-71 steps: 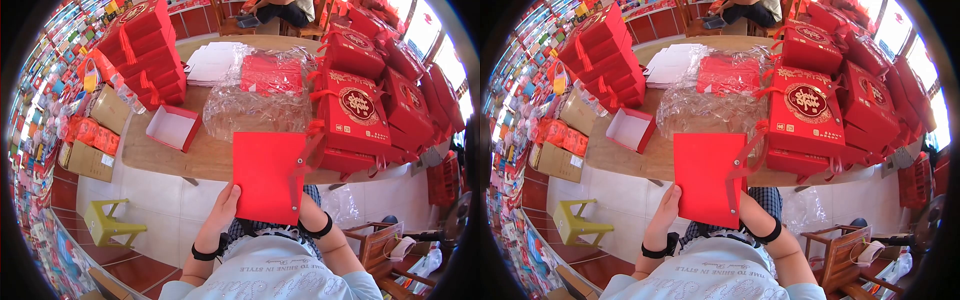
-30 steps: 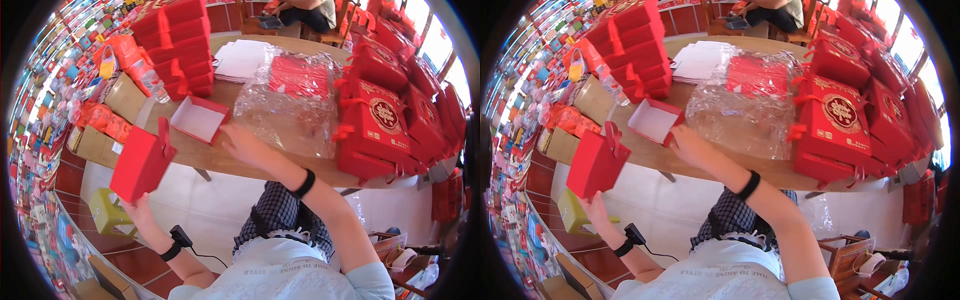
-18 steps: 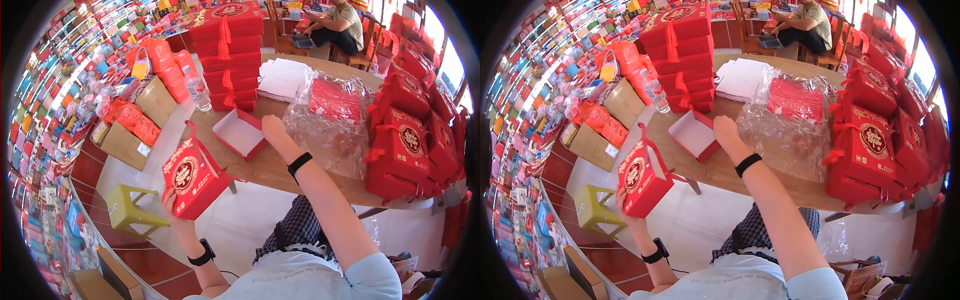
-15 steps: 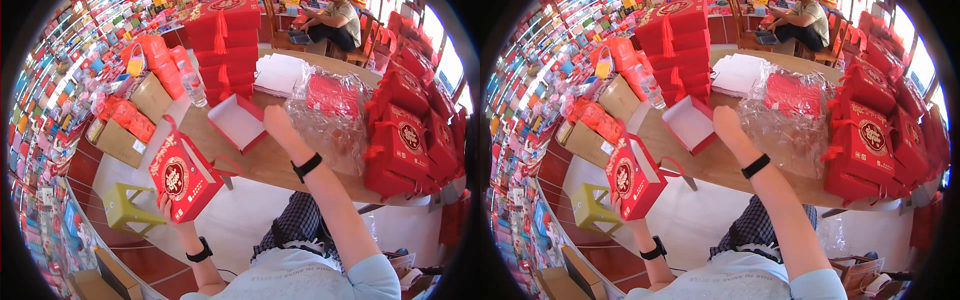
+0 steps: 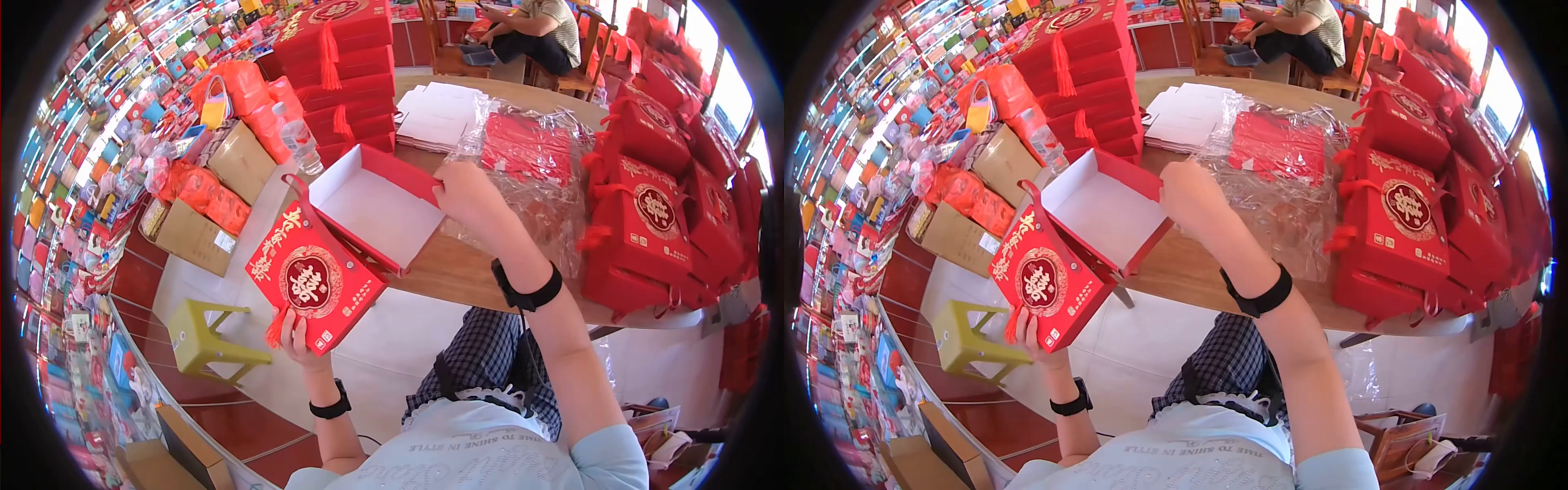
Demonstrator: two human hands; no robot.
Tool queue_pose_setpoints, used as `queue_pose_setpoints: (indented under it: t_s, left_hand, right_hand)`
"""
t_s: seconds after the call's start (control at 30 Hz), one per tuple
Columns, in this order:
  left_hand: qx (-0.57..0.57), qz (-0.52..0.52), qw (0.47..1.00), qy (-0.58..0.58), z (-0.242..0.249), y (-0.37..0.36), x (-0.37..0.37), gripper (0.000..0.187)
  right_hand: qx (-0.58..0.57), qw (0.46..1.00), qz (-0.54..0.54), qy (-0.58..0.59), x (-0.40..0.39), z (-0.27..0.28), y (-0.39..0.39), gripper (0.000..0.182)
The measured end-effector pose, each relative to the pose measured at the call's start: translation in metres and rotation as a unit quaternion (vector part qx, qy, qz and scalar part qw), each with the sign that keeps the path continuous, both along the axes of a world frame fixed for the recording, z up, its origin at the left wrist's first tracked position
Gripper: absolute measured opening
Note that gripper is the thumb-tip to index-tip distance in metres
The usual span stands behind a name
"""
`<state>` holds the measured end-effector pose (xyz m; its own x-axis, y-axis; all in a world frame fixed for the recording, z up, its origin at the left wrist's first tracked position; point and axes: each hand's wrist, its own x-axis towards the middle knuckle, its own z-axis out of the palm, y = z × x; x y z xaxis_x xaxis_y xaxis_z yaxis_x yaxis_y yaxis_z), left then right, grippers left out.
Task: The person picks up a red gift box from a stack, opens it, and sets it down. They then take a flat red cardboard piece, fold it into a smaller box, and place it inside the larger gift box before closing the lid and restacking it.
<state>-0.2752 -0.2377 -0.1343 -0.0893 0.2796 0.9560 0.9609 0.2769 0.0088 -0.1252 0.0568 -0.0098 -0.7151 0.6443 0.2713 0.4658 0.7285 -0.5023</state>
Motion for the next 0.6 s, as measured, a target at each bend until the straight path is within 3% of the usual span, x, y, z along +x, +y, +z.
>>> queue_pose_setpoints:
  t_s: [0.2,0.33,0.6]
  left_hand:
    - [0.008,-0.032,0.999,-0.003,0.007,0.023,0.028,0.054]
    - [0.003,-0.061,0.998,-0.012,0.01,0.036,0.044,0.061]
    - [-0.003,-0.119,0.992,-0.034,0.017,0.062,0.076,0.047]
  right_hand:
    - [0.021,0.999,-0.014,0.029,0.024,0.002,0.001,0.014]
    - [0.028,0.997,-0.073,-0.014,0.051,0.016,0.0,0.012]
    - [0.047,0.994,-0.093,-0.028,0.09,0.021,0.015,0.017]
